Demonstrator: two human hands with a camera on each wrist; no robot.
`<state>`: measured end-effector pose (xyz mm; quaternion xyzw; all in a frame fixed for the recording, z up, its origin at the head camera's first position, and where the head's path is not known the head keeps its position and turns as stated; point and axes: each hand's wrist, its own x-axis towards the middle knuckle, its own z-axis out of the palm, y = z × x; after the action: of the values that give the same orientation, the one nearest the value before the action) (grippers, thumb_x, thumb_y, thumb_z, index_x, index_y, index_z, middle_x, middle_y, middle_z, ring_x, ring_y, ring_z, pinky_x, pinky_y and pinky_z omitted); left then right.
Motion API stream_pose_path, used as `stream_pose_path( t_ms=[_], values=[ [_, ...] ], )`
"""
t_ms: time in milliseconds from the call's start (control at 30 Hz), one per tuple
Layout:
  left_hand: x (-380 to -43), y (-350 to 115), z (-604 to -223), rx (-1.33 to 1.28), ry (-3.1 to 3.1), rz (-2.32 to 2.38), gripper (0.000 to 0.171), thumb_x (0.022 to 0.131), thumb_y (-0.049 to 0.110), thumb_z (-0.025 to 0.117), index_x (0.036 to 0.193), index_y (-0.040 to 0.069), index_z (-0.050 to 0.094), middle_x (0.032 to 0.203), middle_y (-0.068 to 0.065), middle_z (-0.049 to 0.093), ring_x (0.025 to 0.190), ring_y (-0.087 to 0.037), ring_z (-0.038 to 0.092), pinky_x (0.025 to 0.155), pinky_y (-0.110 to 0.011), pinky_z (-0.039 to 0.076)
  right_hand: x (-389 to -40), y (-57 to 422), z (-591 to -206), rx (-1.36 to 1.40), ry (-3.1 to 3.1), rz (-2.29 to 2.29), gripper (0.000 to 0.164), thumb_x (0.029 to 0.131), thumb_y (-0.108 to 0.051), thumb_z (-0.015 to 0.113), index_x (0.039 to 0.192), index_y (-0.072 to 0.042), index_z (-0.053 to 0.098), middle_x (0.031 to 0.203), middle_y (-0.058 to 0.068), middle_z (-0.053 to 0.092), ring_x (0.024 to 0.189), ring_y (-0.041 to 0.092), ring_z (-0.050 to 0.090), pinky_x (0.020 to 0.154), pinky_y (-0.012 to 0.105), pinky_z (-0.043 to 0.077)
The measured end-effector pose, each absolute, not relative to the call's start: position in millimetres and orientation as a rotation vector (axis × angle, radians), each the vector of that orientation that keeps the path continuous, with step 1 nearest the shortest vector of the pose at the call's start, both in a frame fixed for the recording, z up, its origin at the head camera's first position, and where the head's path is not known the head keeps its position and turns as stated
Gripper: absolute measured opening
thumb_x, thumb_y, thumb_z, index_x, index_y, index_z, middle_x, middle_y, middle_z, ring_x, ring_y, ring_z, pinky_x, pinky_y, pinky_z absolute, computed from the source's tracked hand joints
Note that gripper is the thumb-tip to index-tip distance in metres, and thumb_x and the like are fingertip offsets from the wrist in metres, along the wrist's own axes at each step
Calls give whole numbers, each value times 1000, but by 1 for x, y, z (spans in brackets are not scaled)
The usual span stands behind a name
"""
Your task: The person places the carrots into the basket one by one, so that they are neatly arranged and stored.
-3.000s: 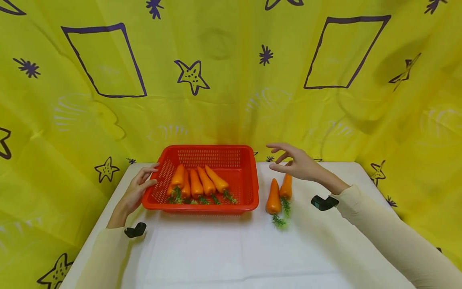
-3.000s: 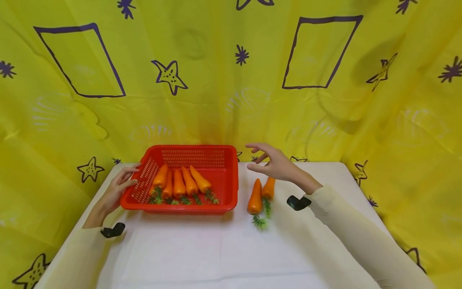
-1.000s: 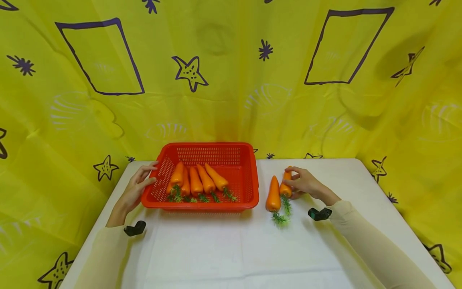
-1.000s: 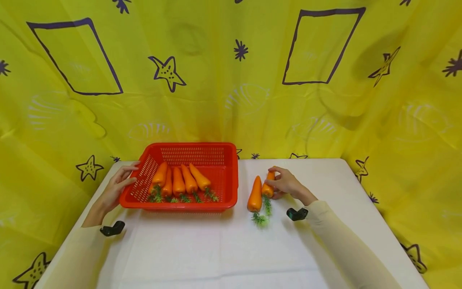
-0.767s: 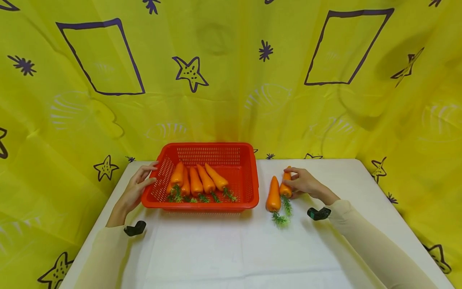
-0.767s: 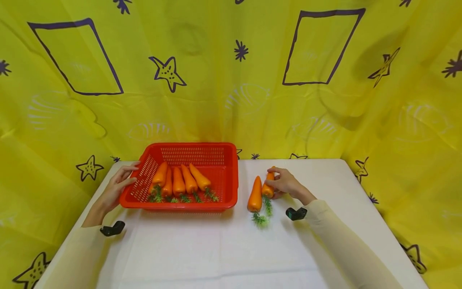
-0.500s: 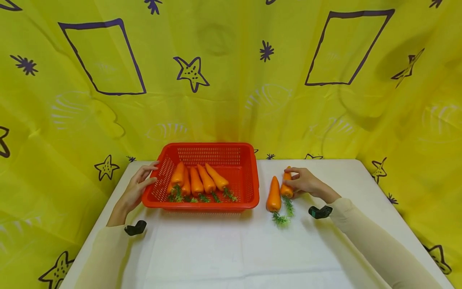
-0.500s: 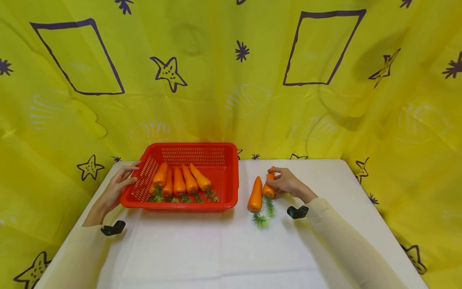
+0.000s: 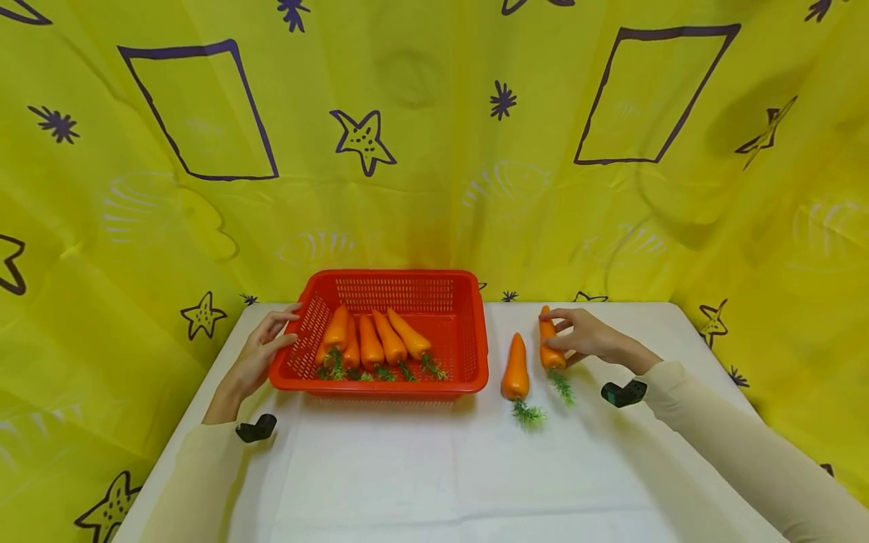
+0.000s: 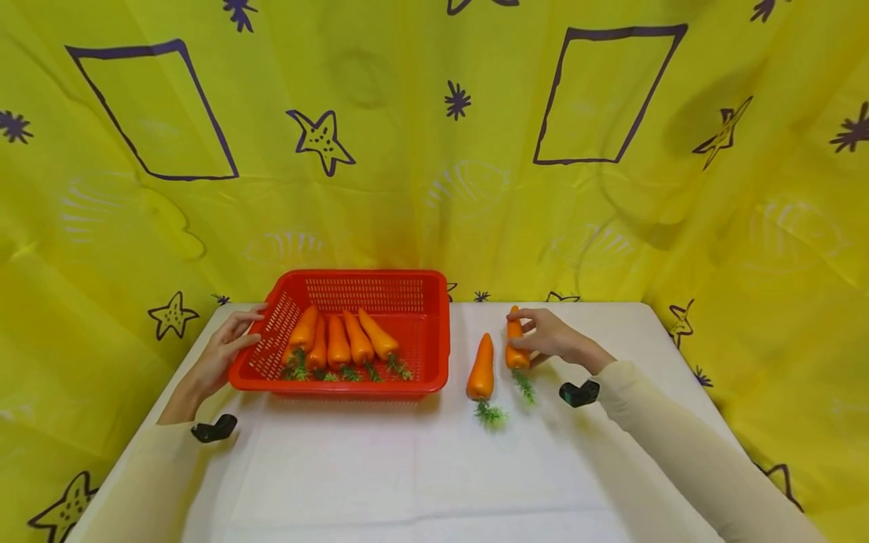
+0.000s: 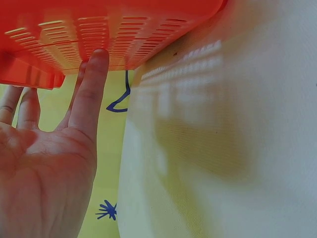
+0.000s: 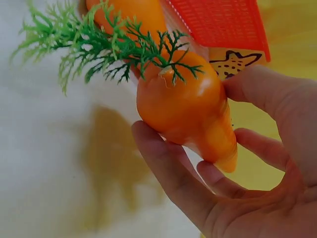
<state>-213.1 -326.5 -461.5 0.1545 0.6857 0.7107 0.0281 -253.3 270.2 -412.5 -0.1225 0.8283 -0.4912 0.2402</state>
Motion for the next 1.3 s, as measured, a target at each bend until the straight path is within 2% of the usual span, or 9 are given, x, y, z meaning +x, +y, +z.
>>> stream_pose_path(
  t_ms=[133,333,500,700,800,1000,1300],
  values=[
    [-213,-326,-461,476,2123,2191,32,107,4,50,138,-2,44,168,-9,22,153,-24,20,96,-26,54,-251,273,-401,-375,2250,-1341,69,96,-5,69,154,8,33,146,44,31,82,28,70,73,49,62],
    [-214,-327,-462,476,2122,2191,32,107,5,50,138,-2,45,168,-8,23,147,-15,29,94,-27,55,-247,275,-389,-419,2249,-1358,71,95,-6,72,154,7,35,148,43,28,89,30,71,75,53,61],
    [-213,-327,-463,484,2114,2195,32,107,6,50,138,-1,45,168,-7,23,145,-12,32,94,-27,55,-245,273,-379,-454,2266,-1331,70,95,-6,71,154,6,35,149,41,29,89,32,71,74,51,62],
    [-214,-327,-463,493,2105,2203,32,107,6,51,138,-2,44,168,-8,22,152,-20,23,96,-25,54,-247,262,-358,-543,2272,-1297,67,97,-7,70,155,3,36,150,39,30,91,34,71,75,47,62],
    [-215,-327,-464,484,2107,2203,33,107,7,52,138,-2,45,168,-7,22,153,-20,21,96,-25,54,-250,253,-345,-586,2282,-1290,67,97,-7,70,155,1,38,150,37,31,91,34,71,75,47,62],
    [-214,-329,-464,473,2108,2206,32,107,7,52,137,-1,45,168,-6,24,147,-14,30,94,-26,55,-260,226,-326,-657,2317,-1254,65,96,-8,70,154,-2,42,149,33,37,90,32,72,76,47,62],
    [-215,-328,-463,476,2122,2200,33,107,6,51,138,-3,43,167,-9,24,144,-14,33,93,-26,56,-283,166,-319,-751,2271,-1218,61,97,-13,71,153,-9,46,149,26,41,87,34,72,77,48,62]
  ],
)
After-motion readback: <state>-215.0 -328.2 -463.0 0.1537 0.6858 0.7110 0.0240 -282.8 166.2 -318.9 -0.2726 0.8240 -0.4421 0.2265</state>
